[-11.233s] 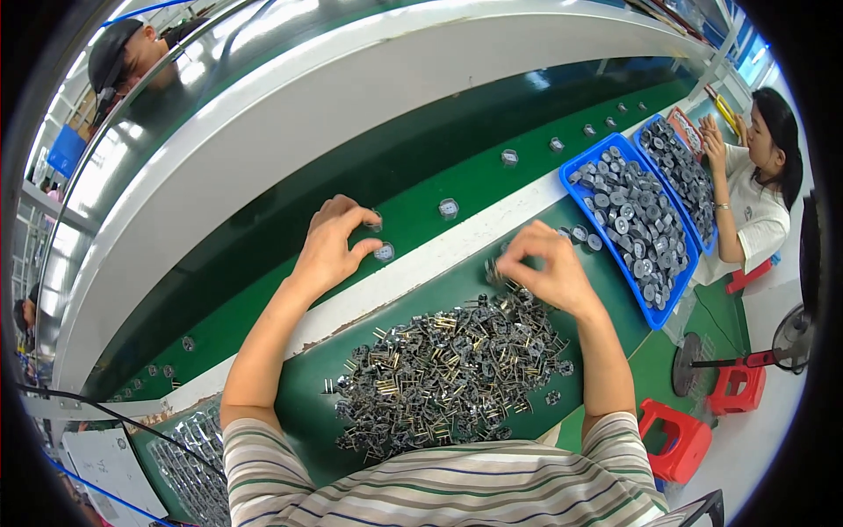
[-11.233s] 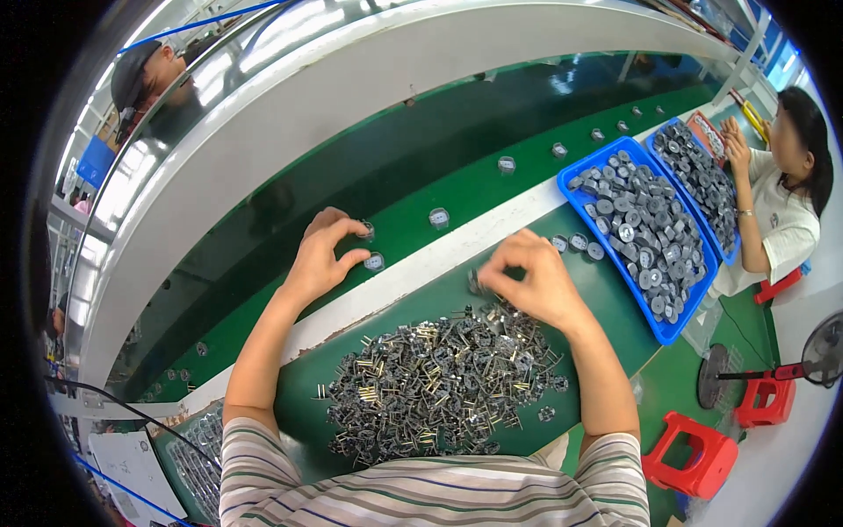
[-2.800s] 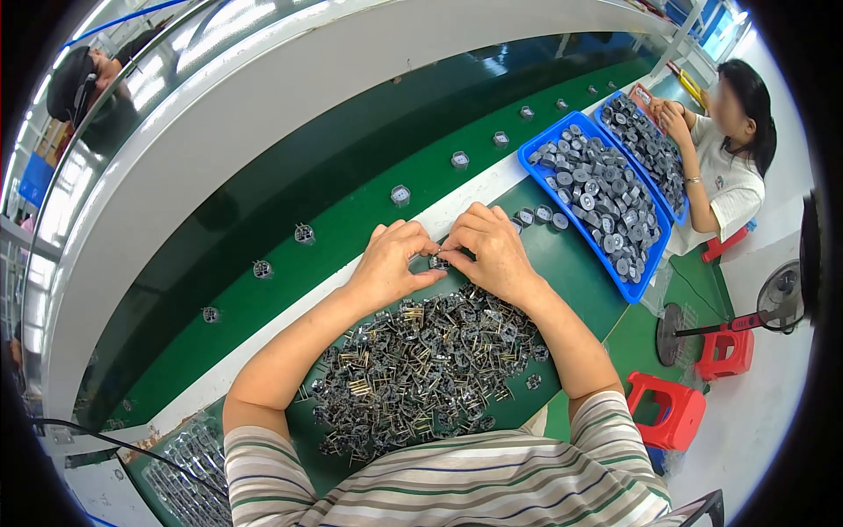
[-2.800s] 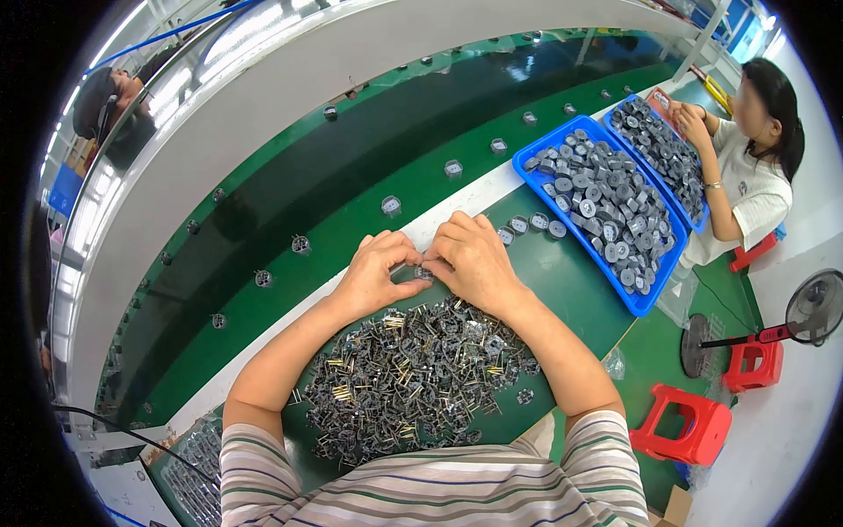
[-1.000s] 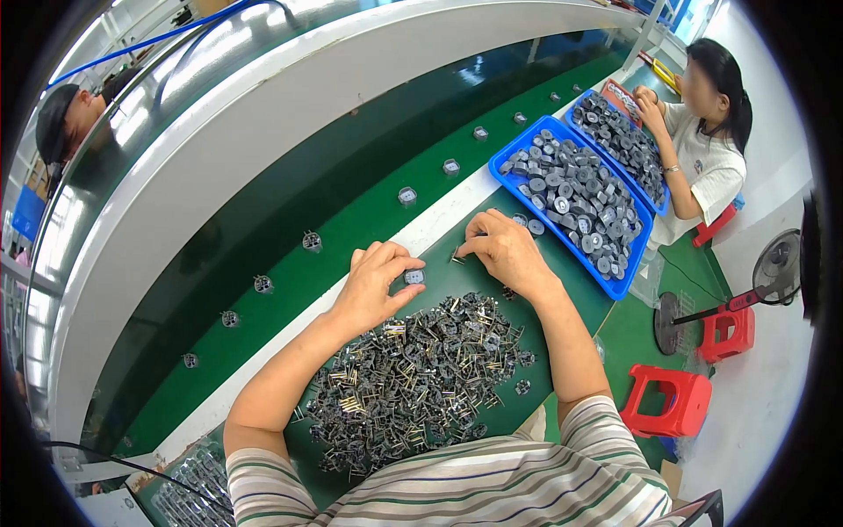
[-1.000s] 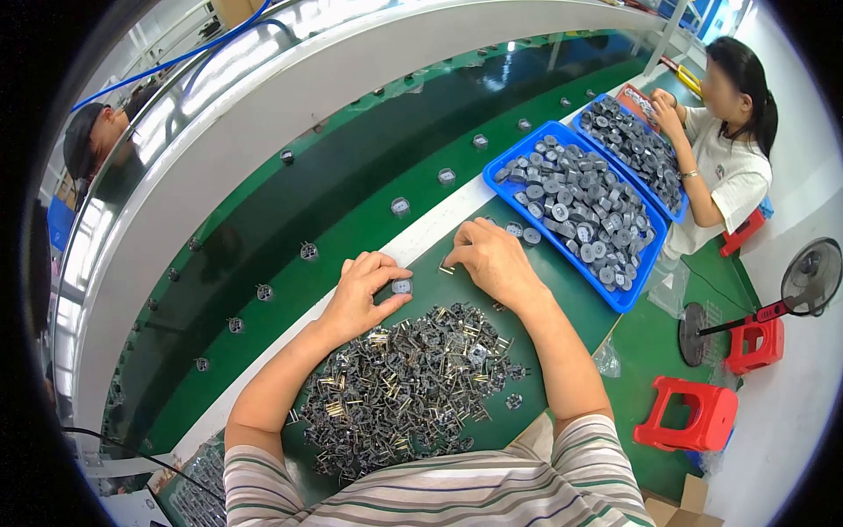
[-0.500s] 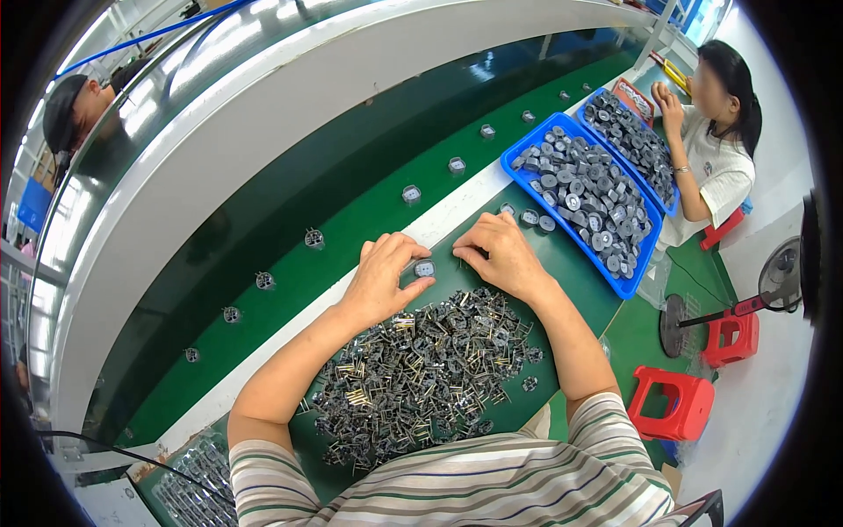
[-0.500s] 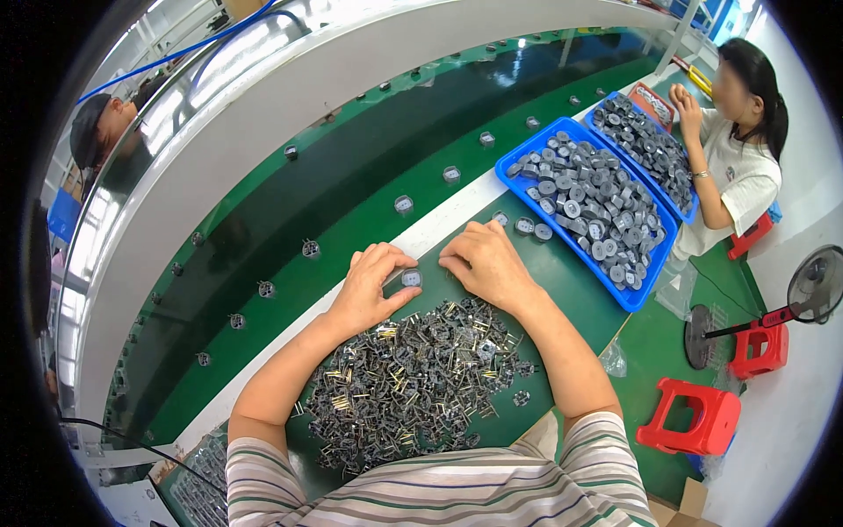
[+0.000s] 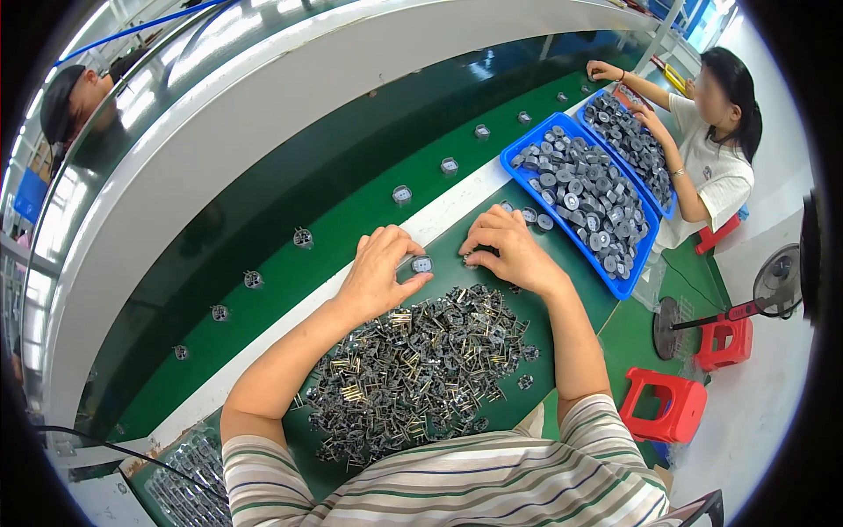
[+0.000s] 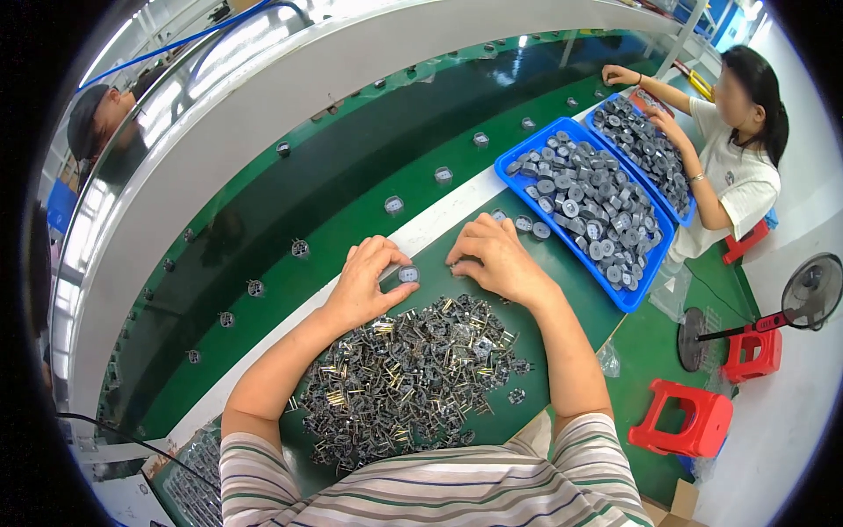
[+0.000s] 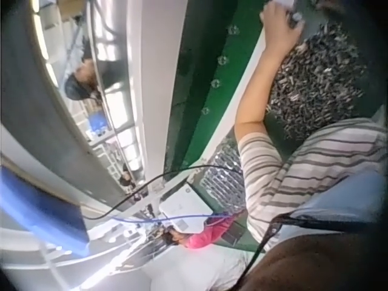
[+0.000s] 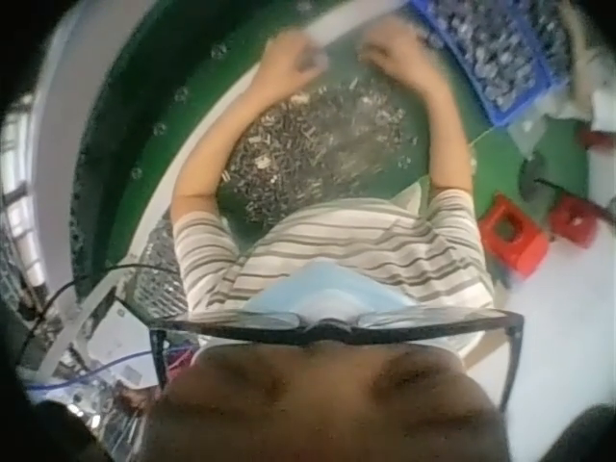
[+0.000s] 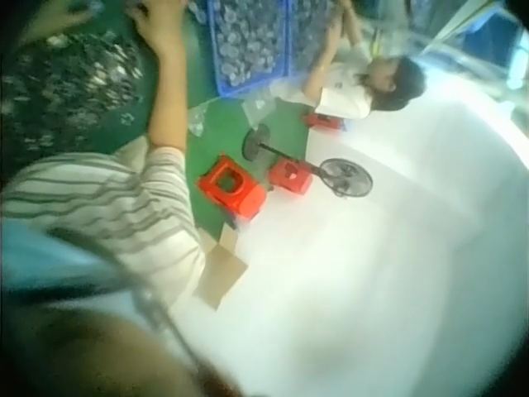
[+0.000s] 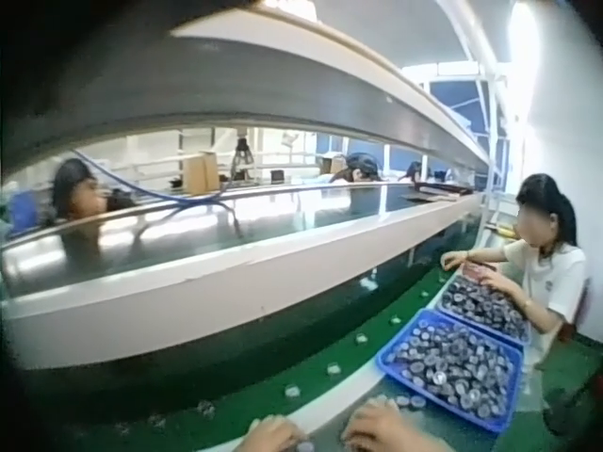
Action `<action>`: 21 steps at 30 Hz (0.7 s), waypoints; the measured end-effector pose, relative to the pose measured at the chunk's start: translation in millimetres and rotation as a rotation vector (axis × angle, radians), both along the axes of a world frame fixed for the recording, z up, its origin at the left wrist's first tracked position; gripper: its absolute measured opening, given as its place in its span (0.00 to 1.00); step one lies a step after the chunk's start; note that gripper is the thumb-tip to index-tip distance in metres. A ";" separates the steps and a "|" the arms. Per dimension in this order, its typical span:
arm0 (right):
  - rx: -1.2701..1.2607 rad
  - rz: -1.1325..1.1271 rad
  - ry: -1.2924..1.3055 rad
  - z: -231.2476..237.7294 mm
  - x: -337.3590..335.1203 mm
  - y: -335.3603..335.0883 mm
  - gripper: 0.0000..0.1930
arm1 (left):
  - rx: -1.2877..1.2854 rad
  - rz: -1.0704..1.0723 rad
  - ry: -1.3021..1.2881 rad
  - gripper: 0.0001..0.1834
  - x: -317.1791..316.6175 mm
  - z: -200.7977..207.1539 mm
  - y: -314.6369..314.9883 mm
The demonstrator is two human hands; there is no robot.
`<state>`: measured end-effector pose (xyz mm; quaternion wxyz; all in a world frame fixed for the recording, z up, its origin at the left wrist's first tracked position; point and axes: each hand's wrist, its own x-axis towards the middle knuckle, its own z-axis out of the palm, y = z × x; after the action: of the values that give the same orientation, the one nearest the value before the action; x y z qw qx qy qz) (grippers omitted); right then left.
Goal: The person assembles components by inserting metal pins into plastic housings by hand, dumps additional pins from a plastic blister tray onto the workbench, and places the assembled components onto the conveyor line.
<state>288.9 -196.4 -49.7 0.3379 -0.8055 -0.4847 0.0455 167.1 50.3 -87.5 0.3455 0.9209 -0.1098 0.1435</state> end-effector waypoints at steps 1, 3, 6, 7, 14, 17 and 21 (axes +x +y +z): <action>-0.065 -0.024 -0.063 -2.4 0.1 2.6 0.05 | 0.001 0.002 0.001 0.18 0.9 -0.2 -1.3; -0.033 -0.052 -0.106 -4.4 -3.9 12.6 0.04 | -0.003 -0.009 -0.003 0.19 2.9 -0.9 -3.0; 0.105 -0.016 -0.024 -13.8 -13.2 33.0 0.05 | 0.008 -0.005 -0.005 0.19 3.5 -3.9 -1.9; 0.112 -0.032 -0.022 -15.2 -16.5 38.0 0.05 | 0.007 -0.004 -0.004 0.19 3.2 -4.4 -2.0; 0.141 -0.014 -0.207 -20.9 -18.2 48.6 0.07 | 0.004 0.006 0.021 0.20 3.5 -4.0 -0.4; 0.139 0.008 -0.329 -21.1 -19.8 49.6 0.07 | -0.001 0.004 0.032 0.20 4.8 -5.4 -1.0; 0.080 0.008 -0.224 -16.9 -20.8 46.9 0.06 | -0.015 0.008 0.039 0.19 5.9 -5.0 -0.1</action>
<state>268.1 -149.6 -66.5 0.3133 -0.7894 -0.5242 -0.0631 173.0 50.3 -92.4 0.3540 0.9213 -0.0983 0.1277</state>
